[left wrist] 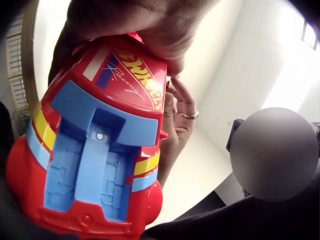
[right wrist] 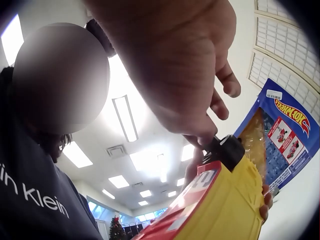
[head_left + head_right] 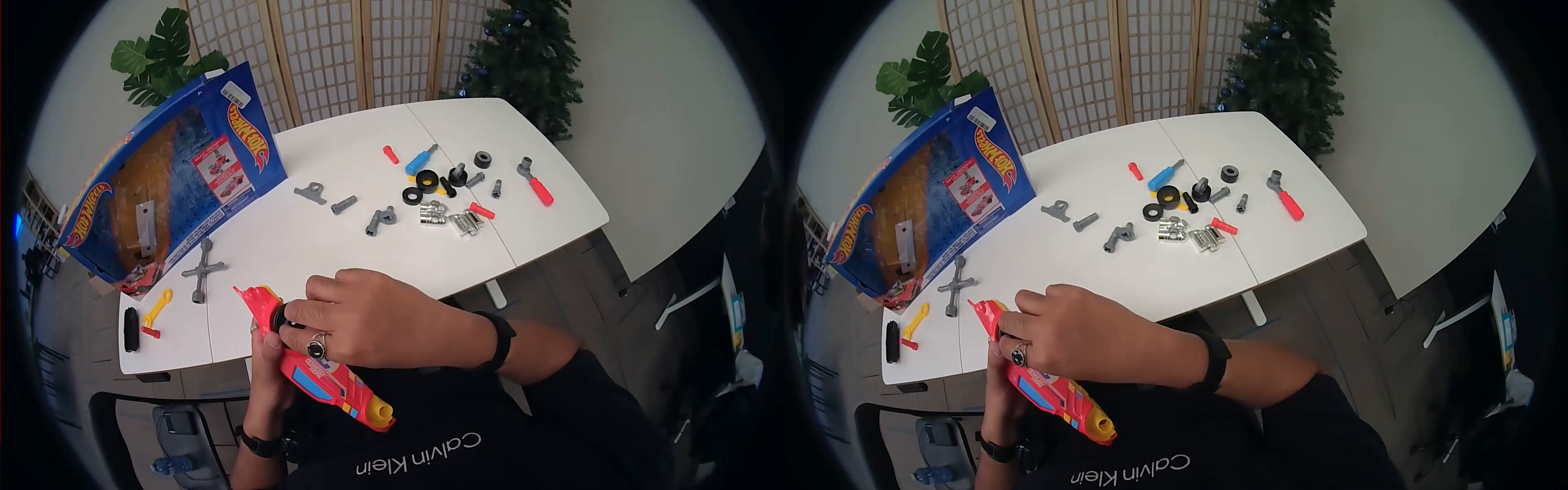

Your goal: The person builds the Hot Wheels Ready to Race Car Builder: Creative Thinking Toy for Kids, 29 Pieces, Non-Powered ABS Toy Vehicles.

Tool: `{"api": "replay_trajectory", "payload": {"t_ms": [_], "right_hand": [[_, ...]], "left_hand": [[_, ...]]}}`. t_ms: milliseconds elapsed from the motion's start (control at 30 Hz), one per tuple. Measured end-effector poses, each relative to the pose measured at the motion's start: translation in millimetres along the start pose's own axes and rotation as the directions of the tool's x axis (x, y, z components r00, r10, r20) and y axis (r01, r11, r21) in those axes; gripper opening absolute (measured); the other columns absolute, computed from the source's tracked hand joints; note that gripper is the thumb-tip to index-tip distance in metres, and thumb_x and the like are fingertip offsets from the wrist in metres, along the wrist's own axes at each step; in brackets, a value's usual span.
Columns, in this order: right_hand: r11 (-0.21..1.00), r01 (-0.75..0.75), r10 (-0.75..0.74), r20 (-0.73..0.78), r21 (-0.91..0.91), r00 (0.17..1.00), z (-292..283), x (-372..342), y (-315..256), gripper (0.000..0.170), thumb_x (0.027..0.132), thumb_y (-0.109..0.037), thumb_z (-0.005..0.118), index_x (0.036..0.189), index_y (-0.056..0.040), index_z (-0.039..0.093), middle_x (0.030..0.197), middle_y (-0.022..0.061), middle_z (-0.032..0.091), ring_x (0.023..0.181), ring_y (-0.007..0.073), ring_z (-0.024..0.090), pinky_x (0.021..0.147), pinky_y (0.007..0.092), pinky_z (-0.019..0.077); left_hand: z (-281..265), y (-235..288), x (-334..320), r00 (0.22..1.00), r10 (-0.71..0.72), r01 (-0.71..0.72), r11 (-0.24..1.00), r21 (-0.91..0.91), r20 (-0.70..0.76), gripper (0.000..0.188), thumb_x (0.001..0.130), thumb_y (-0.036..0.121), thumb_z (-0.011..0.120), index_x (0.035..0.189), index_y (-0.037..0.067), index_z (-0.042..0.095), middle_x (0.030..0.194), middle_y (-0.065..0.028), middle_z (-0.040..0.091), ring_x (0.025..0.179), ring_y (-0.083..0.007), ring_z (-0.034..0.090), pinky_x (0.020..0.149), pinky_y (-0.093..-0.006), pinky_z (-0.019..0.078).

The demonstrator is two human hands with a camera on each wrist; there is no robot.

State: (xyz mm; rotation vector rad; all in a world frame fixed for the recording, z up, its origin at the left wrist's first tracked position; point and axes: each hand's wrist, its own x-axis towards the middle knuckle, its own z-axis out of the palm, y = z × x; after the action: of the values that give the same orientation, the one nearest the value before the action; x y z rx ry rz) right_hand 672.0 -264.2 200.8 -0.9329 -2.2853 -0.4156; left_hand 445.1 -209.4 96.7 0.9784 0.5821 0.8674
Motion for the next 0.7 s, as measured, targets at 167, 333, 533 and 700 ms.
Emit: {"api": "replay_trajectory", "payload": {"t_ms": [167,333,533,700], "right_hand": [[0.993,-0.083,0.087,0.049,-0.088,0.995,3.2,0.0,-4.9,0.027,0.088,-0.027,0.076,0.109,-0.0089,0.075,0.099,0.0007,0.066,0.089,0.0171,0.063,0.071,0.0293,0.0495],[0.990,-0.138,0.135,0.062,0.032,0.989,-6.5,1.1,-12.8,0.032,0.088,-0.034,0.079,0.109,-0.0101,0.073,0.100,0.0007,0.065,0.091,0.0188,0.063,0.074,0.0306,0.0490],[0.988,0.099,-0.097,0.021,-0.115,0.995,-3.2,4.4,-4.4,0.032,0.091,-0.038,0.078,0.104,-0.0105,0.072,0.096,0.0014,0.064,0.088,0.0177,0.062,0.072,0.0311,0.0479],[0.990,-0.132,0.134,0.045,-0.047,0.990,-18.0,7.3,-8.2,0.030,0.090,-0.041,0.078,0.088,-0.0120,0.072,0.082,0.0005,0.059,0.076,0.0193,0.059,0.067,0.0310,0.0453]], "left_hand": [[-0.8,1.1,-1.5,1.000,-0.013,0.013,1.000,0.009,0.021,0.089,0.090,0.059,0.080,0.148,0.007,0.039,0.131,-0.0121,0.061,0.119,-0.0229,0.067,0.101,-0.0403,0.0586],[8.0,9.4,-5.9,0.996,0.077,-0.079,0.996,0.036,0.042,0.095,0.089,0.056,0.083,0.153,0.008,0.032,0.134,-0.0132,0.059,0.123,-0.0255,0.066,0.103,-0.0414,0.0582],[-4.3,0.0,1.3,0.996,0.053,-0.058,0.996,0.061,0.077,0.087,0.094,0.059,0.075,0.152,0.007,0.036,0.137,-0.0124,0.058,0.125,-0.0229,0.064,0.104,-0.0399,0.0568],[8.8,10.6,-2.8,0.991,0.083,-0.081,0.997,-0.017,0.106,0.075,0.099,0.037,0.075,0.153,0.009,0.031,0.139,-0.0146,0.056,0.126,-0.0256,0.064,0.106,-0.0429,0.0569]]}}
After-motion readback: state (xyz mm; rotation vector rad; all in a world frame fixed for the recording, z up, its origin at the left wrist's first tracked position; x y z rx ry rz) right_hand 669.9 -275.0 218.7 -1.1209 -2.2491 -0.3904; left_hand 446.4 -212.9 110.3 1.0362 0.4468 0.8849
